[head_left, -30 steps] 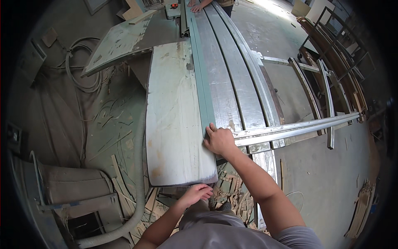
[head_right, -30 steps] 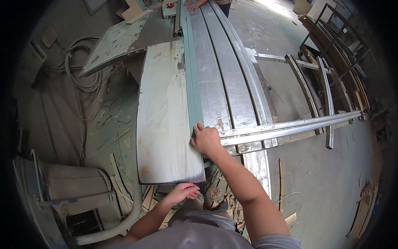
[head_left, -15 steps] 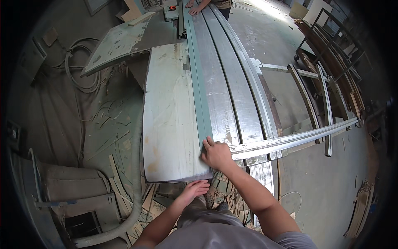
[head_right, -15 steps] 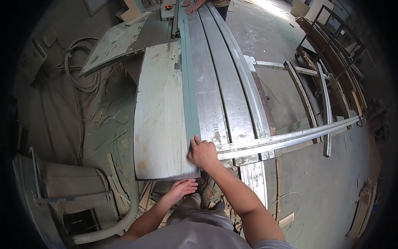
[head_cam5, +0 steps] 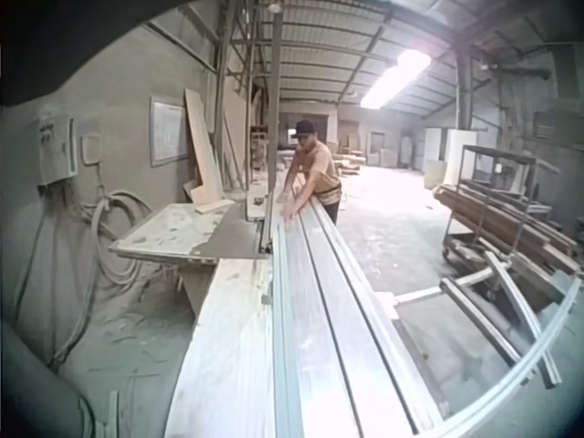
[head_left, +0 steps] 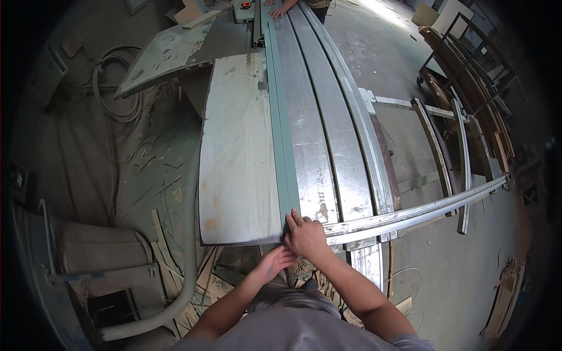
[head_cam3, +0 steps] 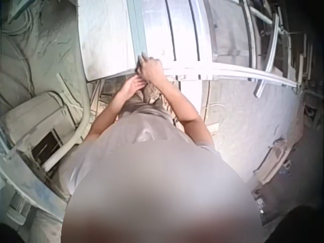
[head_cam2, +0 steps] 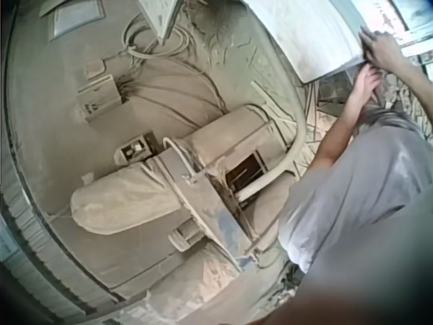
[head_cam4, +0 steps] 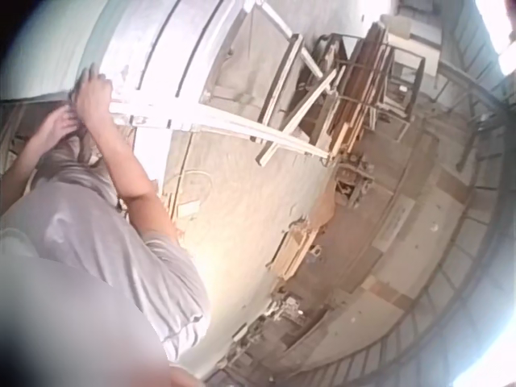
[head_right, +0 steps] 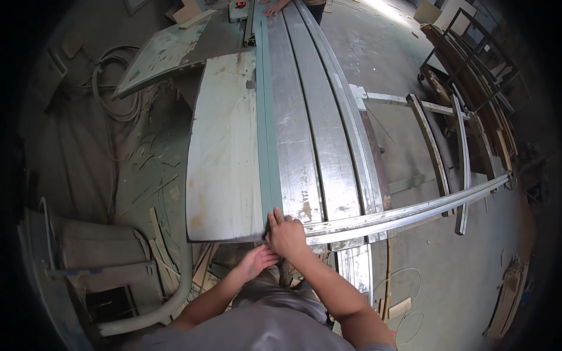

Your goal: Picking up thin wood strips from a storage rack and placing them on a sliding table saw guide for processing.

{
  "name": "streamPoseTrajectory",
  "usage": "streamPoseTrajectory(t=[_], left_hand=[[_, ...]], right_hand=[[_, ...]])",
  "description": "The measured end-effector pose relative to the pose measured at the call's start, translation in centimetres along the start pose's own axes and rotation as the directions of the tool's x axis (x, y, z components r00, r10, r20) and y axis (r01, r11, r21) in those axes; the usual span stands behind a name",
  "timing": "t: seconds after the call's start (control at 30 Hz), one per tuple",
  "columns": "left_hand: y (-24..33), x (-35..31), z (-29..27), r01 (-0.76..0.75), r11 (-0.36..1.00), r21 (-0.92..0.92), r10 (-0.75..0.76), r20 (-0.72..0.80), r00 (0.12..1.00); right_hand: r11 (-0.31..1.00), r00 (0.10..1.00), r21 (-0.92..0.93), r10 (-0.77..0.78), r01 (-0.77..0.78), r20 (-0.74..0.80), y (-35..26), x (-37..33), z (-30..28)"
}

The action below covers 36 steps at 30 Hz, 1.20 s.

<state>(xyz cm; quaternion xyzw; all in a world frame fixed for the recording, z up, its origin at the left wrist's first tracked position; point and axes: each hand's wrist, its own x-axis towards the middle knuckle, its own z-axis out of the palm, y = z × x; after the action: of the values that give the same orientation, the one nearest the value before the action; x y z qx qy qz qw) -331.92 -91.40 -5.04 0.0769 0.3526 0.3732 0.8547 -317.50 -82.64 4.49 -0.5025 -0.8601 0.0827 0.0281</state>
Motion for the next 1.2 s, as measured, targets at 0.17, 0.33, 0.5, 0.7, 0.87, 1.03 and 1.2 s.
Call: streamPoseTrajectory(t=[0.17,0.33,0.5,0.7,0.87,1.03,1.2], left_hand=[[1.9,1.5,0.3,0.032,0.995,-0.092,-0.032,0.004,0.999],[6.0,3.9,1.2,0.02,0.998,-0.056,-0.02,-0.005,1.0],[7.5,4.7,2.2,-0.032,0.999,-0.027,0.03,-0.094,0.995],[3.4,2.1,3.1,-0.103,0.995,-0.003,0.101,-0.148,0.984],[-1.1,-1.5,4.6,-0.052,0.994,0.097,0.069,-0.174,0.982],[-5.7,-4.4,6.0,-0.028,0.989,0.147,0.06,-0.221,0.973],[-8.6,-7.3,6.0,-0.015,0.978,0.207,0.057,-0.2,0.978]], right_hand=[[1.0,1.0,-0.003,-0.001,0.001,-0.018,0.1,-0.3,-0.5],[0.998,0.999,0.06,0.007,-0.005,-0.033,0.5,1.9,-1.4],[0.995,1.0,0.102,0.02,-0.02,0.001,-0.1,1.8,-1.4],[0.99,0.998,0.127,0.048,-0.054,0.049,-2.0,-4.9,-0.7],[0.991,0.998,0.118,0.061,-0.063,0.026,-3.7,-11.2,-0.9],[0.987,0.996,0.14,0.068,-0.074,0.049,-4.8,-16.8,-1.6],[0.984,0.998,0.171,0.042,-0.05,0.05,-6.3,-21.3,-1.8]])
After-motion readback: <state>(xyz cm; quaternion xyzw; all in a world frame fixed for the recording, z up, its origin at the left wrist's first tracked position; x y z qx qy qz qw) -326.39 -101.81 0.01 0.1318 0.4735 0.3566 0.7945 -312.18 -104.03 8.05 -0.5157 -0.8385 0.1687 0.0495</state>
